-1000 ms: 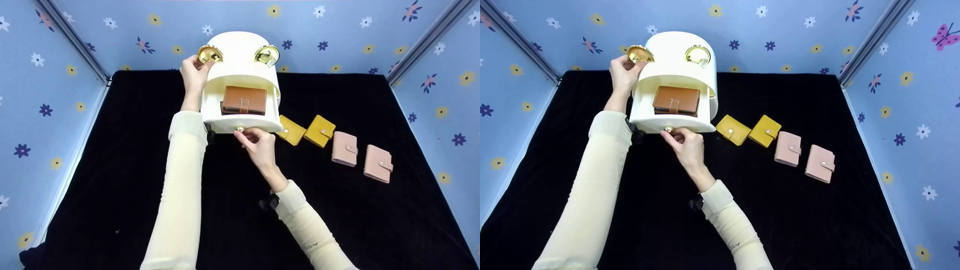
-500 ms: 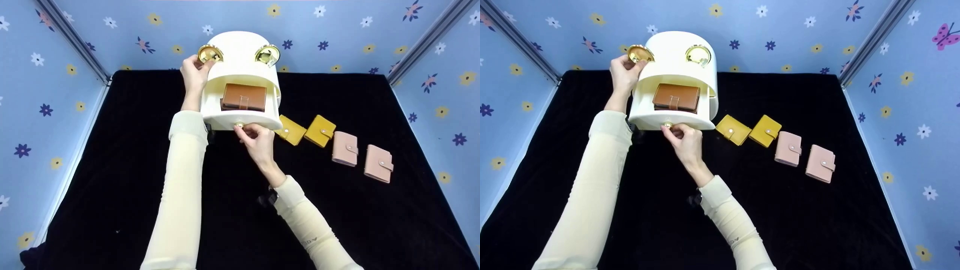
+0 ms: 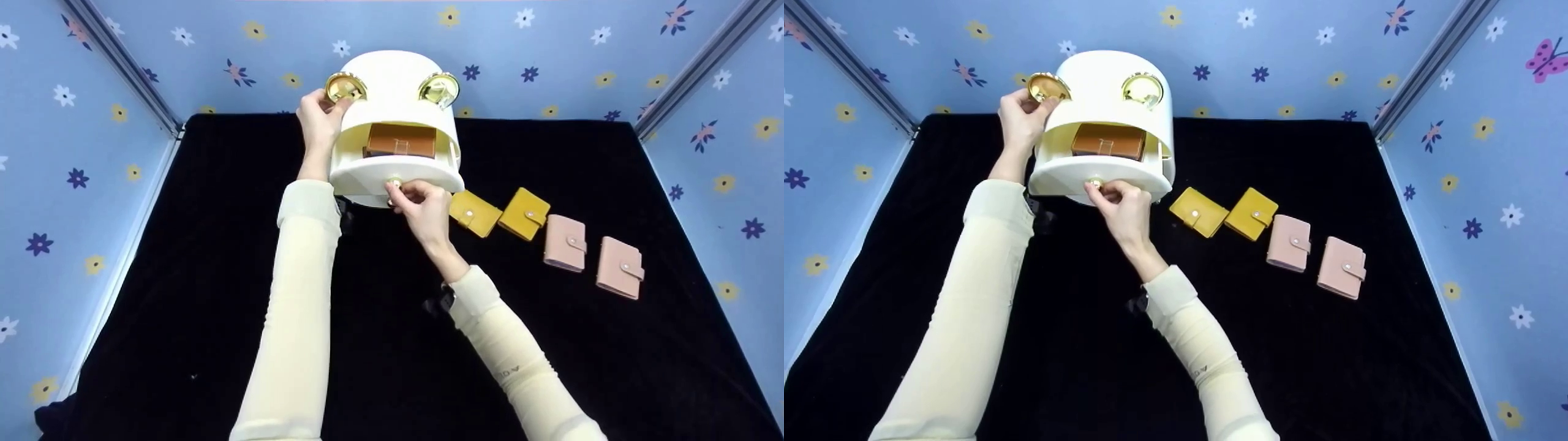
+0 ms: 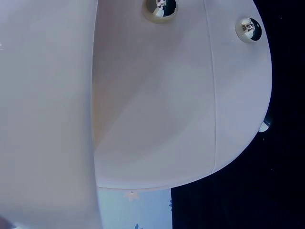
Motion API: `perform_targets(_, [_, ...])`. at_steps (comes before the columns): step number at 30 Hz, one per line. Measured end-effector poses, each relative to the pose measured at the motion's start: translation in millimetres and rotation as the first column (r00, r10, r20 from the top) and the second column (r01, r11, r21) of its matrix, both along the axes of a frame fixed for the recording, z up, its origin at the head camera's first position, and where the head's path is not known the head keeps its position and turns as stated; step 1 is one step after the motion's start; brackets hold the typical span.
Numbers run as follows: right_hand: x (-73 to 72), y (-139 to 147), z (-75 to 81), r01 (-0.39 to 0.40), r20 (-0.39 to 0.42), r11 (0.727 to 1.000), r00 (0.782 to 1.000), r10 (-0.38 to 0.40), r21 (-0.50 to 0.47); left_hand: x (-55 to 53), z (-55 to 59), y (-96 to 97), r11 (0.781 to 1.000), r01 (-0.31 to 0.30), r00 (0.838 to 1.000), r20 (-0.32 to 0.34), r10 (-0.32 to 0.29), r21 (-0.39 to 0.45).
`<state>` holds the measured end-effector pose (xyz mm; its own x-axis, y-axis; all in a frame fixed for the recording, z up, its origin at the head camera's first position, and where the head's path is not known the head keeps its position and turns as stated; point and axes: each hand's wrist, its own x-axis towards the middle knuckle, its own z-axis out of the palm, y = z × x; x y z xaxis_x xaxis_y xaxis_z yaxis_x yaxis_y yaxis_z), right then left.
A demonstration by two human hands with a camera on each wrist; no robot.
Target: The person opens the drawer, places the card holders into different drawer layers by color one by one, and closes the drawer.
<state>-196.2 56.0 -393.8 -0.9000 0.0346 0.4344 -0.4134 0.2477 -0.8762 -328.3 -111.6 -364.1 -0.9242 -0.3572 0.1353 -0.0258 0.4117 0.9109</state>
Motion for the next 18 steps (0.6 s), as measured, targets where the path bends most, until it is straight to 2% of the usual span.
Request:
perform_targets(3, [-6.4,-1.3,-0.5,0.014,0.003,1.0,1.0,-0.014,0.013,0.9,0.3,-0.1,1.0,0.007,1.0,0.012,-0.007,-0.006])
perform_targets(10, [-37.3,-0.6,-24.9,0.028,0.011,0.999,1.0,-0.028,0.026,2.6,1.4,-0.5,1.0,0.02,0.999,0.031,-0.02,0.001])
perform_targets(18, [-54.1,-0.2,-25.8,0.023,0.03,0.998,0.999,-0.025,0.064,3.1,0.6,-0.4,1.0,0.026,1.0,0.009,-0.026,0.004])
